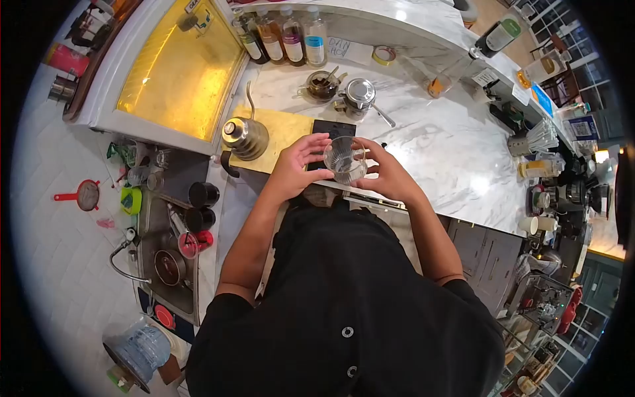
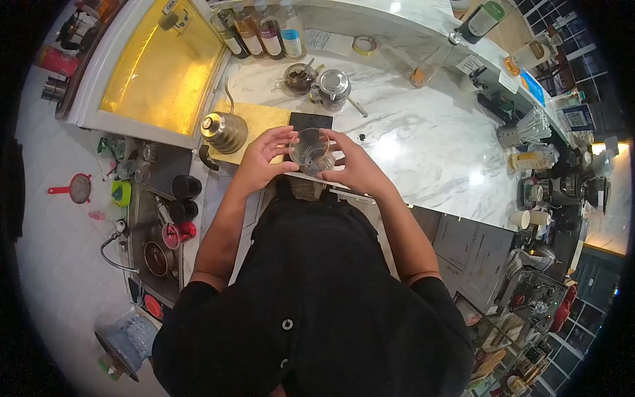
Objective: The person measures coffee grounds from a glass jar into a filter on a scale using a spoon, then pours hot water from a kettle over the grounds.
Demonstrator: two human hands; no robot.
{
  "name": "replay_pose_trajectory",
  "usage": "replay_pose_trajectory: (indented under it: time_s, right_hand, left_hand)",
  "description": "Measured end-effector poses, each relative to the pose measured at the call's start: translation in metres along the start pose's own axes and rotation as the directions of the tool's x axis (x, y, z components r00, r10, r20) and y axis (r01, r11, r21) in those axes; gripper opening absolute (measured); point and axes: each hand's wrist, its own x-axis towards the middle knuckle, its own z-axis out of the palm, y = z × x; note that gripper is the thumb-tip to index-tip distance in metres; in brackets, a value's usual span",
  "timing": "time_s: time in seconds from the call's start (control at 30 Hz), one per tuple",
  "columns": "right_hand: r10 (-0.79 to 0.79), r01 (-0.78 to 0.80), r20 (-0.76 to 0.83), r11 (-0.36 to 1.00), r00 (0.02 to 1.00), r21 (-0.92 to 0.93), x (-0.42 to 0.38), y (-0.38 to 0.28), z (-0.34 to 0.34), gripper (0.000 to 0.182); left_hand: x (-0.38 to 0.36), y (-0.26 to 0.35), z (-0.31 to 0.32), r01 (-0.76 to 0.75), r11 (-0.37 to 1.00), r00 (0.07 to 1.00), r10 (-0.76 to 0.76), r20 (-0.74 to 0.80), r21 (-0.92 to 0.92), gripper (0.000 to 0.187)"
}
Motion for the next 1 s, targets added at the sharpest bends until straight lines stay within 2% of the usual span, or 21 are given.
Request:
replay_pose_trajectory:
  time_s: [0.07,0.1,0.27,0.4,0.5,0.57,0.63,0.7,0.83,1.0]
  right_hand:
    - [-0.036,0.035,-0.041,0.999,0.999,-0.038,0.005,0.004,0.01,0.097]
    - [-0.023,0.019,-0.051,0.997,0.998,-0.079,-0.002,0.009,-0.017,0.097]
    - [-0.057,0.056,-0.109,0.998,0.992,-0.009,0.009,0.024,-0.007,0.1]
    - [-0.075,0.068,-0.144,0.996,0.987,-0.051,0.017,0.032,-0.013,0.101]
    - [-0.085,0.082,-0.188,0.996,0.979,-0.024,0.026,0.041,-0.016,0.1]
    - [-0.104,0.108,-0.237,0.994,0.966,0.005,0.033,0.044,-0.017,0.1]
    - [-0.101,0.104,-0.239,0.995,0.966,0.0,0.037,0.043,-0.016,0.099]
    - [-0.123,0.115,-0.237,0.992,0.964,-0.045,0.043,0.047,-0.015,0.099]
    - [-0.096,0.089,-0.224,0.995,0.97,-0.043,0.054,0.051,-0.01,0.099]
    - [-0.111,0.106,-0.182,0.994,0.977,-0.038,0.068,0.063,-0.002,0.096]
  left_hand:
    - [-0.002,0.002,-0.007,0.024,1.0,1.0,-0.024,0.001,-0.011,0.078]
    - [0.019,-0.008,0.015,-0.002,0.999,1.0,0.002,0.009,-0.046,0.078]
    - [0.029,-0.011,0.01,0.011,1.0,1.0,-0.011,0.029,-0.001,0.074]
    - [0.041,-0.012,0.011,-0.002,1.0,1.0,0.002,0.022,0.001,0.072]
    - [0.046,-0.016,0.004,0.043,0.993,0.998,-0.039,-0.04,0.106,0.065]
    - [0.047,-0.039,-0.01,0.064,0.953,0.982,-0.007,-0.189,0.297,0.058]
    - [0.042,-0.062,-0.024,0.097,0.94,0.967,-0.011,-0.255,0.327,0.052]
    - [0.036,-0.079,-0.036,0.181,0.913,0.919,-0.025,-0.394,0.365,0.046]
    - [0.024,-0.097,-0.048,0.255,0.854,0.892,-0.028,-0.451,0.452,0.041]
    - [0.015,-0.121,-0.055,0.292,0.846,0.875,-0.048,-0.482,0.445,0.04]
